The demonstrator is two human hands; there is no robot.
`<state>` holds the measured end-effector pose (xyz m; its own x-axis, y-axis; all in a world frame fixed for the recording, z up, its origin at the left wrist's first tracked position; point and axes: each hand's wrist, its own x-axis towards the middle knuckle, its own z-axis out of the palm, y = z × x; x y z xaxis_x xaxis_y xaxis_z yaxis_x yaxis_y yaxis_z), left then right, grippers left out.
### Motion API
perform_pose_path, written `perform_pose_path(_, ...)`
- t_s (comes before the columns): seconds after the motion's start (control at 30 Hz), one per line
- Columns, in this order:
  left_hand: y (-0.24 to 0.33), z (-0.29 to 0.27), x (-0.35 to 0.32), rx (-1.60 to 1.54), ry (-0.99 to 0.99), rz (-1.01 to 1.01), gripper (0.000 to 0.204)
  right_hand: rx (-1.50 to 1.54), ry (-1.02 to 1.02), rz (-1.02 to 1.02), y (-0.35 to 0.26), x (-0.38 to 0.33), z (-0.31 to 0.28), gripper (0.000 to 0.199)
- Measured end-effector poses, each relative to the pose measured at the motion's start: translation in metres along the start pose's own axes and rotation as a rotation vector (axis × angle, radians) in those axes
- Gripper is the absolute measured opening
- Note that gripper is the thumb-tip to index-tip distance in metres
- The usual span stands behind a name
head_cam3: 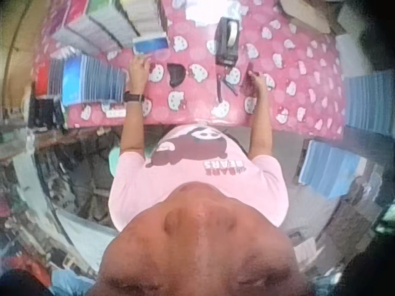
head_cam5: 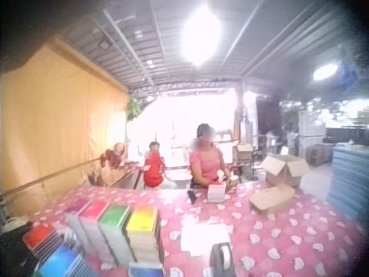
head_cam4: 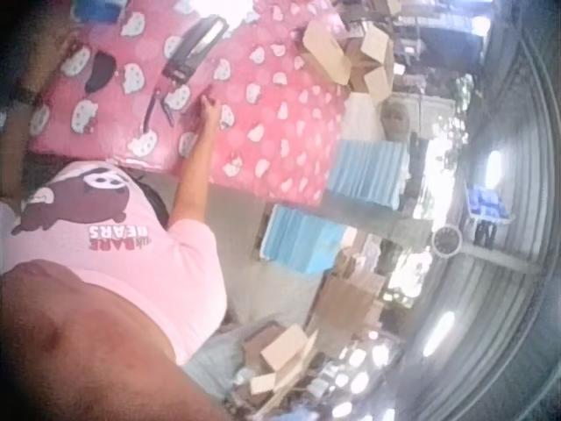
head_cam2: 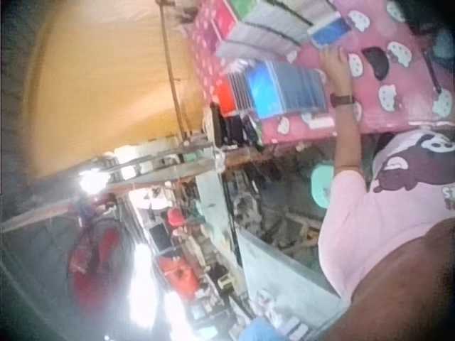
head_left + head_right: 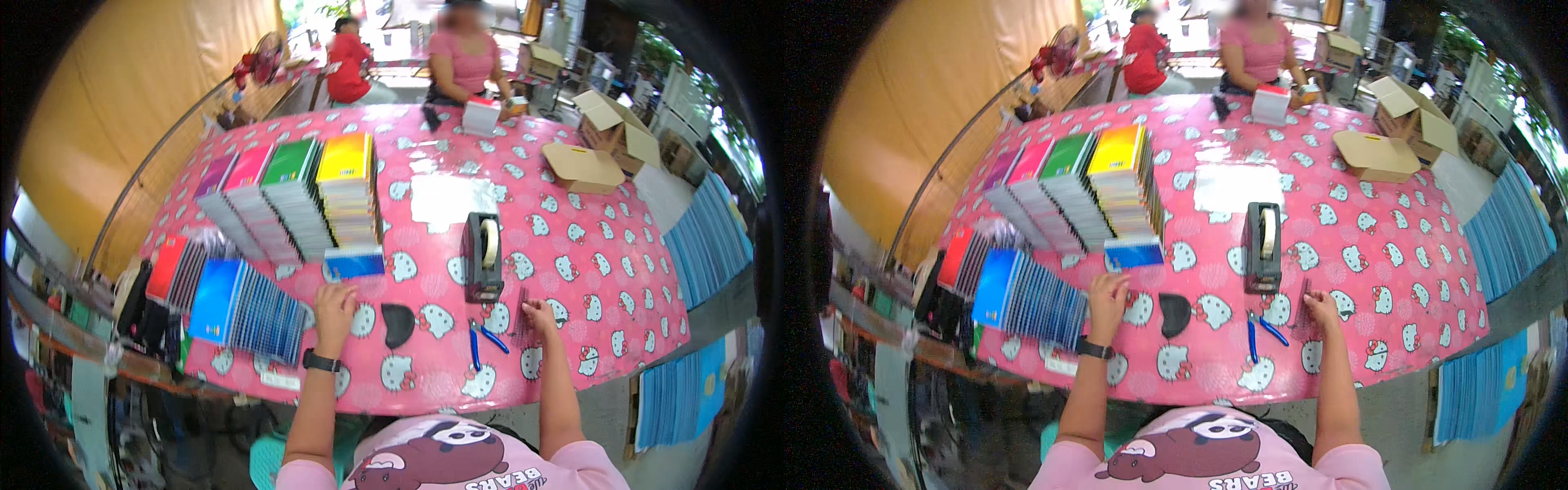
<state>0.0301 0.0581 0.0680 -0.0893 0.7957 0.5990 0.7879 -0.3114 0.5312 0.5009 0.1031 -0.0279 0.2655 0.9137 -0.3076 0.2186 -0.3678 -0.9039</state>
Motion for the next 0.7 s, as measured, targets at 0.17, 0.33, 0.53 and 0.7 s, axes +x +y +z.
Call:
perform_pose_path(0.17,-0.033,0.044,0.051,0.113,-0.067,0.093,0.026,0.226,0.073,0.072,-0.013,-0.008,0.003,0.017)
perform_pose_path(0.33,-0.05,0.069,0.059,0.09,-0.108,0.116,0.028,0.215,0.178,0.117,0.005,-0.005,-0.003,0.013)
perform_pose_path(0.53,-0.06,0.072,0.066,0.084,-0.013,0.203,0.018,0.293,0.132,0.114,0.004,-0.007,0.0,0.015)
perform_pose_path(0.7,-0.06,0.063,0.07,0.108,0.008,0.251,0.013,0.412,0.053,0.043,0.005,-0.005,-0.004,0.016)
